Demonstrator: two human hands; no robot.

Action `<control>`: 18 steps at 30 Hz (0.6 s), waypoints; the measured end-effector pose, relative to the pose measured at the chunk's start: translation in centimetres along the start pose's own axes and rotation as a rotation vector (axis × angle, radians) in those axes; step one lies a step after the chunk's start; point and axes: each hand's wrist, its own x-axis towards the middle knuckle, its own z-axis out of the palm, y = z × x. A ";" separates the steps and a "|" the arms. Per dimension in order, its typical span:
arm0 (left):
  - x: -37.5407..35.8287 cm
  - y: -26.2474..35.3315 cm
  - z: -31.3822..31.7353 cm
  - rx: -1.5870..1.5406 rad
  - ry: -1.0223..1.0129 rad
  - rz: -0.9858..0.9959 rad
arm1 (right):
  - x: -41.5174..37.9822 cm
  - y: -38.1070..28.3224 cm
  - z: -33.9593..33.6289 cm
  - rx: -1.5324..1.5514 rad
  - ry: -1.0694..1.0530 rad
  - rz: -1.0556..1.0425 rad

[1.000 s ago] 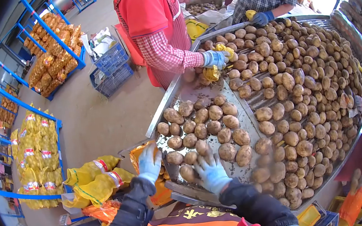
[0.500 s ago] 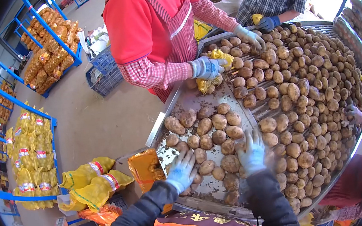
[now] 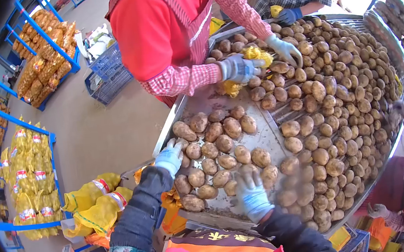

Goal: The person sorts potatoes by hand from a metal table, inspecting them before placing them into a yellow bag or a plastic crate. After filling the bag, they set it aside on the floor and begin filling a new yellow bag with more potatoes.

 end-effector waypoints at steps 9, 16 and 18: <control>0.7 1.1 0.2 -0.122 -0.028 -0.175 | 2.6 0.2 1.7 0.013 0.072 0.117; -9.8 3.8 0.3 -2.000 -0.098 -0.116 | 1.7 -1.6 -2.5 0.713 0.369 0.278; -11.7 6.3 1.4 -2.377 -0.330 -0.121 | 2.8 -1.7 -4.7 0.765 0.332 0.132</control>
